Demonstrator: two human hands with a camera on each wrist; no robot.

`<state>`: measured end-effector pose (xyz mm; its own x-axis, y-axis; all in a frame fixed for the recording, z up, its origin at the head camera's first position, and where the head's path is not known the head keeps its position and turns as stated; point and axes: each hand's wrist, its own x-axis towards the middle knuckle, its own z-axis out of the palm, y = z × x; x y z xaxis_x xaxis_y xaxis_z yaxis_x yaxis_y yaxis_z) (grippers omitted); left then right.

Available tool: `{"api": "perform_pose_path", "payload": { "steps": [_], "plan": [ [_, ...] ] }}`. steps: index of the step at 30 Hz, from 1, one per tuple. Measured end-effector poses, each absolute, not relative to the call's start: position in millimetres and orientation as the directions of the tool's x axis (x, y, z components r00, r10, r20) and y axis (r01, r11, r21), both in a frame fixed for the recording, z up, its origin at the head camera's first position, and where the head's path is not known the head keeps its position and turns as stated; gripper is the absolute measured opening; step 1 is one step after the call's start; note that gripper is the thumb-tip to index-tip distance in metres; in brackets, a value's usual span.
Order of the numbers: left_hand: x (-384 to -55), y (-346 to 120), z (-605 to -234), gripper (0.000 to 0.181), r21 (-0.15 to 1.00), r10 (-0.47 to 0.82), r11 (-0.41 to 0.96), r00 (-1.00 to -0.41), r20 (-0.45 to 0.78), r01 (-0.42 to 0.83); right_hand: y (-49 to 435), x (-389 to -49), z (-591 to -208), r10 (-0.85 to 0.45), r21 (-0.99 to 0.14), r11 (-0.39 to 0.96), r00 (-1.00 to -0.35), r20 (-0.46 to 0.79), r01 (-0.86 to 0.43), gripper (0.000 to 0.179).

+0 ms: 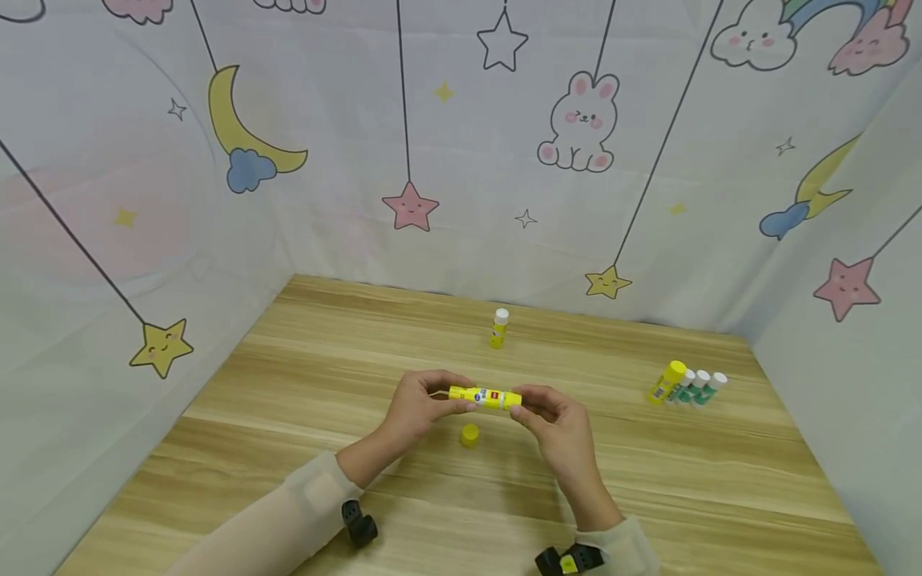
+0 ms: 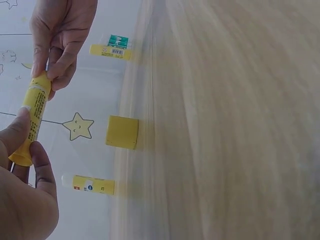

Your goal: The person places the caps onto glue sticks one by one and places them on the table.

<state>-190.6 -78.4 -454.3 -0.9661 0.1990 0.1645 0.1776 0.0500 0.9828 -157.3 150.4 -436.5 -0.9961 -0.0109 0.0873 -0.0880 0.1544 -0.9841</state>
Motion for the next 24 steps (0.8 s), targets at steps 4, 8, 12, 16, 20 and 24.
{"api": "perform_pose_path", "payload": {
  "steps": [4,8,12,16,20,24],
  "plan": [
    [-189.8,-78.0,-453.0,0.029,0.982,0.201,0.046,-0.965,0.17,0.182,150.0,-157.4,-436.9,-0.012,-0.984,0.156,-0.996,0.09,-0.091,0.025],
    [-189.5,-77.5,-452.8,0.029,0.982,0.2,0.043,-0.964,0.172,0.184,150.1,-157.8,-436.6,-0.011,-0.985,0.156,-0.997,0.077,-0.078,0.023],
    [-189.1,-77.3,-453.2,0.029,0.98,0.196,0.046,-0.963,0.183,0.196,150.2,-157.9,-437.3,-0.013,-0.983,0.161,-0.997,0.081,-0.082,0.025],
    [-188.3,-76.7,-453.5,0.029,0.977,0.192,0.044,-0.961,0.199,0.211,149.8,-157.7,-437.1,-0.01,-0.982,0.165,-0.996,0.088,-0.089,0.026],
    [-186.7,-75.9,-452.3,0.028,0.974,0.182,0.046,-0.961,0.21,0.222,149.5,-157.5,-435.8,-0.003,-0.984,0.16,-0.997,0.082,-0.081,0.024],
    [-185.8,-74.7,-451.2,0.028,0.972,0.172,0.05,-0.961,0.218,0.229,149.6,-157.4,-435.3,0.002,-0.985,0.158,-0.997,0.074,-0.073,0.023]
  ]
}}
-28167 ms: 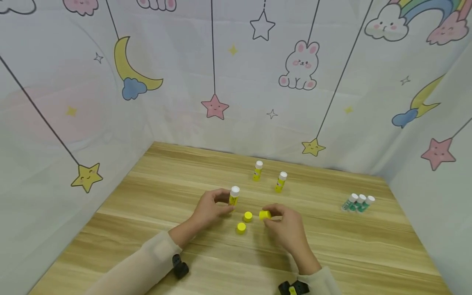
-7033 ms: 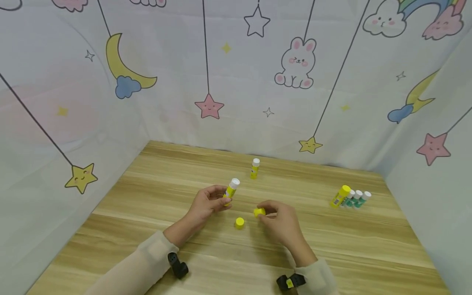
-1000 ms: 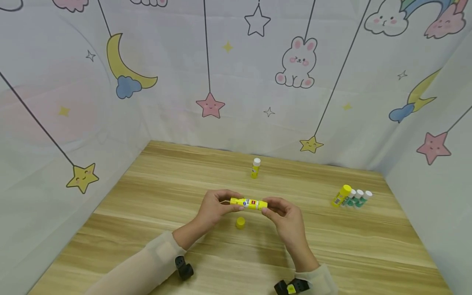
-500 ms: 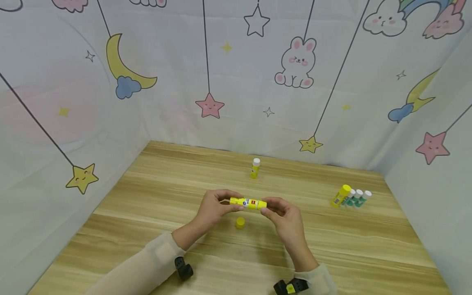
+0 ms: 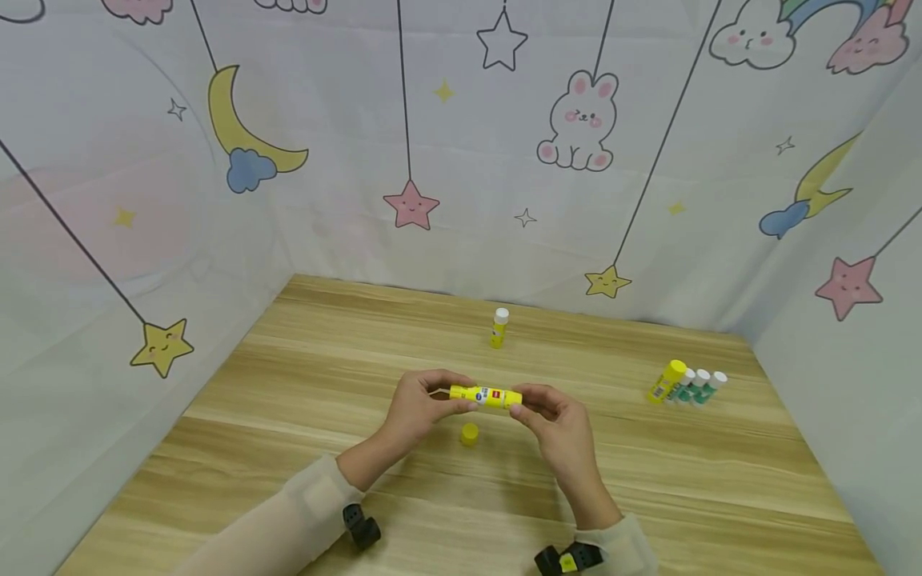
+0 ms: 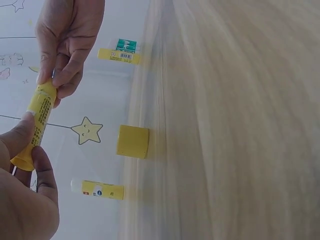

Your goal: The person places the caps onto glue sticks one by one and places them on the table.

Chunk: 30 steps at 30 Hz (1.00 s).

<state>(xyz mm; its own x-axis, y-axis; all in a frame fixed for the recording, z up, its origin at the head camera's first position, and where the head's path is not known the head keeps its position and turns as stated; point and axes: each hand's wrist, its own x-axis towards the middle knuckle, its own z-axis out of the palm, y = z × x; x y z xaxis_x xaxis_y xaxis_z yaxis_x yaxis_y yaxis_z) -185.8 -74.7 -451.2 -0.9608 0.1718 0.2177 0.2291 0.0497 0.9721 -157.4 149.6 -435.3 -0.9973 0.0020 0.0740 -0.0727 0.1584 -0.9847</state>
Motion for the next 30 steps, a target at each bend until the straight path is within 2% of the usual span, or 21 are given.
{"api": "perform_pose_path", "payload": {
  "steps": [17,30],
  "plan": [
    [-184.6,-71.1,-447.7,0.027,0.977,0.16,0.074,-0.97,0.185,0.199,148.6,-158.3,-435.3,0.025,-0.991,0.125,-0.998,0.056,-0.053,0.024],
    [-181.4,-67.3,-440.8,0.025,0.964,0.115,0.168,-0.976,0.187,0.205,145.6,-159.2,-436.7,0.056,-0.993,0.114,-0.997,0.049,-0.042,0.022]
  ]
}}
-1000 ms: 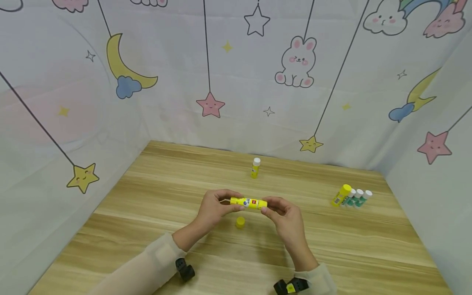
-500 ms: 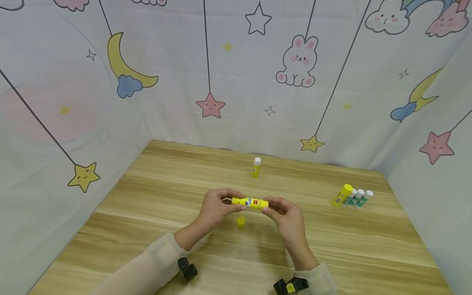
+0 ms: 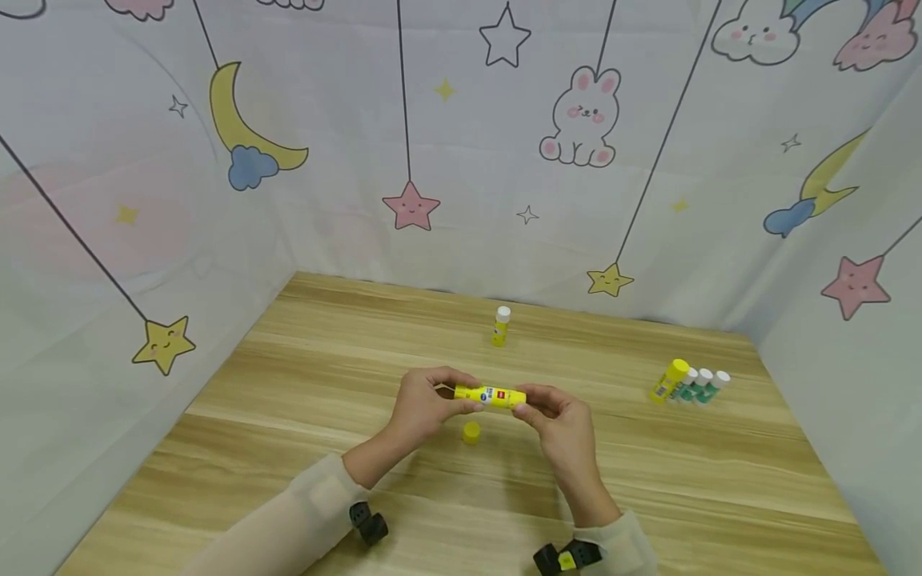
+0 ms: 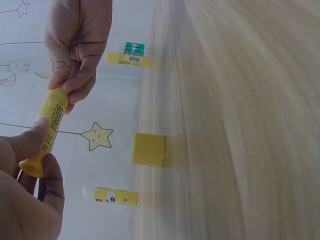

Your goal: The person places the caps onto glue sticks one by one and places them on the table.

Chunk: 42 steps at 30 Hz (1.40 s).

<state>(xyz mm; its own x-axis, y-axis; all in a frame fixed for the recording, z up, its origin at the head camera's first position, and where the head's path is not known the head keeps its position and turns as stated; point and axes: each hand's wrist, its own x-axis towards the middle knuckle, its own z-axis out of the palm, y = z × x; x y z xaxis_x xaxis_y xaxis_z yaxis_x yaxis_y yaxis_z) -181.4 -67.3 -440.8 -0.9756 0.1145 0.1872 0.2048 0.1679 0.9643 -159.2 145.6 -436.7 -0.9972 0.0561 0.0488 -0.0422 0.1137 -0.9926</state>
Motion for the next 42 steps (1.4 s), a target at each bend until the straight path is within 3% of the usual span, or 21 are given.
{"api": "perform_pose_path", "payload": {
  "steps": [15,24,30,42],
  "plan": [
    [-181.0,-62.4,-443.9,0.025,0.943,0.096,0.183,-0.96,0.262,0.276,144.9,-158.1,-435.4,0.083,-0.994,0.102,-0.996,0.035,-0.026,0.022],
    [-184.3,-60.4,-446.5,0.027,0.958,0.132,0.132,-0.962,0.238,0.255,152.5,-161.1,-435.4,0.05,-0.989,0.148,-0.998,0.03,-0.022,0.022],
    [-188.9,-59.5,-450.0,0.032,0.97,0.168,0.083,-0.963,0.211,0.227,165.1,-165.7,-430.2,0.028,-0.971,0.233,-0.998,0.051,-0.043,0.024],
    [-199.3,-63.6,-457.7,0.019,0.942,0.157,0.253,-0.97,0.187,0.223,196.2,-176.4,-429.9,0.024,-0.882,0.458,-0.99,0.138,-0.112,0.027]
  ]
}}
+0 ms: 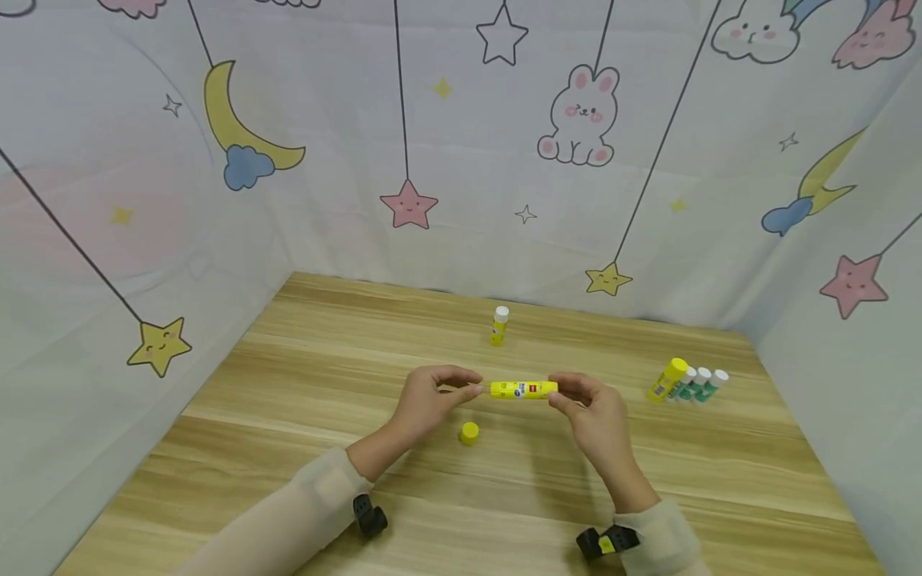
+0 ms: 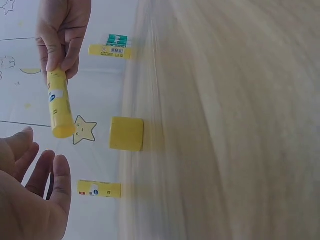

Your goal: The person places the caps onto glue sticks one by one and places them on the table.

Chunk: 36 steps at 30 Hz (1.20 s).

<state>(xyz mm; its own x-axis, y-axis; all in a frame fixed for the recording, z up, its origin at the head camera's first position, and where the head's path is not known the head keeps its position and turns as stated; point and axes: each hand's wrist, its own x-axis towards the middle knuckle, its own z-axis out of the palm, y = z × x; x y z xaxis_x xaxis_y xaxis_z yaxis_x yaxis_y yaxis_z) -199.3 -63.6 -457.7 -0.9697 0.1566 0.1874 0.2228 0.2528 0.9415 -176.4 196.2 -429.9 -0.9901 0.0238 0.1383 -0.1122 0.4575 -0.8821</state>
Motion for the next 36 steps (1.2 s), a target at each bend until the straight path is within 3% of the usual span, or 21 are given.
{"api": "perform_pose_path", "payload": {
  "steps": [7,23,36],
  "plan": [
    [-192.5,-63.6,-445.4,0.016,0.935,0.161,0.278,-0.97,0.181,0.221,215.6,-181.8,-433.0,0.015,-0.826,0.55,-0.988,0.153,-0.119,0.027],
    [-200.2,-69.2,-459.4,0.016,0.936,0.143,0.281,-0.974,0.176,0.211,263.0,-197.8,-416.1,-0.006,-0.614,0.773,-0.97,0.242,-0.158,0.029],
    [-200.2,-72.2,-458.0,0.014,0.937,0.135,0.287,-0.977,0.164,0.197,303.7,-216.4,-405.2,-0.133,-0.379,0.888,-0.933,0.335,-0.262,0.026]
  ]
}}
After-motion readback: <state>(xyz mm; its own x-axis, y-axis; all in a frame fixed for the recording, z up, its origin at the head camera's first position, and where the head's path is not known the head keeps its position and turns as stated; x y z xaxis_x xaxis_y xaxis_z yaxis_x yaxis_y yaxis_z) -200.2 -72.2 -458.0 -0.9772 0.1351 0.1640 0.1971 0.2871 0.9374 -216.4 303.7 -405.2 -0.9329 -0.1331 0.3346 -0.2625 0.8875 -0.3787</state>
